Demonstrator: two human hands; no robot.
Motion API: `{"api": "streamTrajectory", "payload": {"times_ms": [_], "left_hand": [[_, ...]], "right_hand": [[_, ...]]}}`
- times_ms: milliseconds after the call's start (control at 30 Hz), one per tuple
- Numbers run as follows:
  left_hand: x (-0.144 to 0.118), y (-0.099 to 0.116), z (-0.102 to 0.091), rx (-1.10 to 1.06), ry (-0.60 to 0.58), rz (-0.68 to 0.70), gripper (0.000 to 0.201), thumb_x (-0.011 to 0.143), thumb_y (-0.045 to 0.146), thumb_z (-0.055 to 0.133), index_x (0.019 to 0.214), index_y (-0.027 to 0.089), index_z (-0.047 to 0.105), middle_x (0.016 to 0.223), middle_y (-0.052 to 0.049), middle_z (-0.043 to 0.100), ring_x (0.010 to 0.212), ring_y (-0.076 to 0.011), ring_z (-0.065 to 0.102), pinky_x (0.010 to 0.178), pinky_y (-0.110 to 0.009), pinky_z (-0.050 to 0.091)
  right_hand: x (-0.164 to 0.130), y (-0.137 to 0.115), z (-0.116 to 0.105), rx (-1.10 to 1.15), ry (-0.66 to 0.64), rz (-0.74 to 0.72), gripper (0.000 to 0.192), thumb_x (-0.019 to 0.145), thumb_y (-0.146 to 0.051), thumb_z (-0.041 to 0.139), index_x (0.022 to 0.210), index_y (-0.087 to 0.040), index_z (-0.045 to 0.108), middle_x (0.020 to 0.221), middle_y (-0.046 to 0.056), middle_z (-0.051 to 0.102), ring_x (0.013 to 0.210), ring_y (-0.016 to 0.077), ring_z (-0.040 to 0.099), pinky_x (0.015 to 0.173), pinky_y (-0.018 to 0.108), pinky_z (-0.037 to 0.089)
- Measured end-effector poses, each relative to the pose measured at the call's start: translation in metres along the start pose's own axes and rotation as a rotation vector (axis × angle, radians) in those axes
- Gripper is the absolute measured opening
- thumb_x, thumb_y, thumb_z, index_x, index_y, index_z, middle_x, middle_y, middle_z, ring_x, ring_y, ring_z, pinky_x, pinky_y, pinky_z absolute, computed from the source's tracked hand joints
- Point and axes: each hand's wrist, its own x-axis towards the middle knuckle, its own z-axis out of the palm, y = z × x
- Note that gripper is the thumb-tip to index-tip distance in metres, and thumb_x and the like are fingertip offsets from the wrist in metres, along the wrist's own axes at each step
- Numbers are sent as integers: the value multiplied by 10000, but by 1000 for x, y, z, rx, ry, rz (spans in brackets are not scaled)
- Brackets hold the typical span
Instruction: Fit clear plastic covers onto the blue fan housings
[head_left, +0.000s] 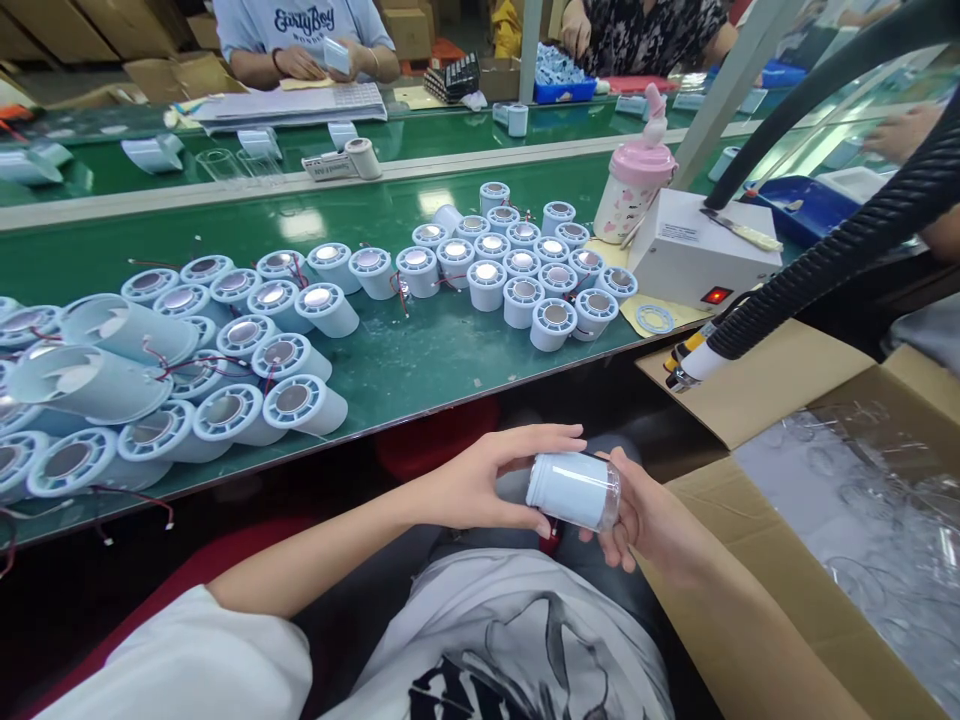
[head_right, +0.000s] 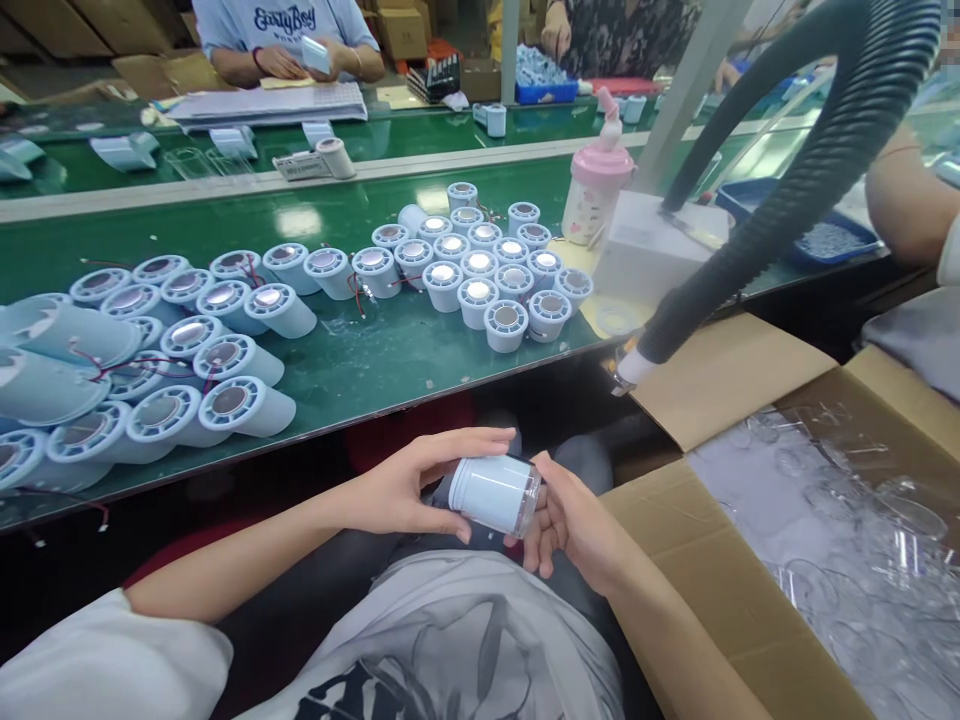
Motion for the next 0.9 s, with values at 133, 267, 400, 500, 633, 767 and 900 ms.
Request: {"api": "streamTrajectory", "payload": {"times_ms": [133, 267, 400, 500, 633, 767, 900], "left_hand": [[-1, -1, 3, 18, 29, -13, 684, 684, 221, 783, 1313, 268, 517, 1396, -118, 459, 1299, -284, 434, 1009, -416, 454], [-2, 5, 5, 35, 46, -72, 661, 708, 239, 764, 1315, 255, 503, 1288, -111, 522, 1189, -258, 525, 943, -374, 498], [-3, 10, 4, -58, 76, -206, 678, 735, 237, 741, 1345, 242, 446, 1272, -103, 534, 1102, -232, 583, 922, -376, 511], [-3, 12, 3, -157, 66, -273, 682, 756, 234, 721, 1363, 237, 410, 1213, -94, 572, 1023, -207, 614, 875, -361, 529], [-2, 11, 1, -178, 7, -322, 688, 798, 299, 678, 1407, 245, 363, 1116, -91, 617, 887, -189, 639, 754, -344, 550], [-1, 10, -2, -164, -22, -227, 740, 739, 201, 735, 1398, 256, 402, 1358, -106, 490, 1167, -240, 542, 998, -404, 447], [-2, 5, -4, -263, -66, -245, 739, 766, 166, 708, 1416, 275, 374, 1398, -103, 462, 1208, -253, 522, 1025, -431, 425]], "right_hand": [[0, -2, 0, 45, -43, 119, 633, 834, -723, 365, 738, -139, 591, 543, 43, 640, 330, 58, 524, 301, 103, 346], [1, 4, -3, 34, -104, 146, 712, 857, -735, 237, 824, -129, 609, 503, 22, 583, 297, 47, 456, 271, 106, 250], [-1, 14, -9, -271, 58, -372, 659, 804, -735, 427, 1185, -201, 490, 905, 90, 663, 627, 155, 648, 465, 218, 511], [-6, 16, -14, -767, 174, -897, 601, 796, -377, 702, 1318, -328, 408, 1450, 91, 376, 1263, 276, 460, 991, 448, 455], [-8, 15, -16, -912, 116, -937, 515, 831, -132, 642, 1264, -384, 522, 1413, 30, 465, 1285, 251, 448, 1029, 429, 430], [-8, 16, -14, -379, 32, -588, 451, 836, -315, 669, 1269, -348, 544, 1280, 47, 599, 1108, 232, 603, 886, 349, 541], [-9, 15, -15, -226, 63, -479, 444, 759, -349, 749, 1187, -321, 631, 1188, 40, 662, 1021, 226, 642, 833, 313, 555]]}}
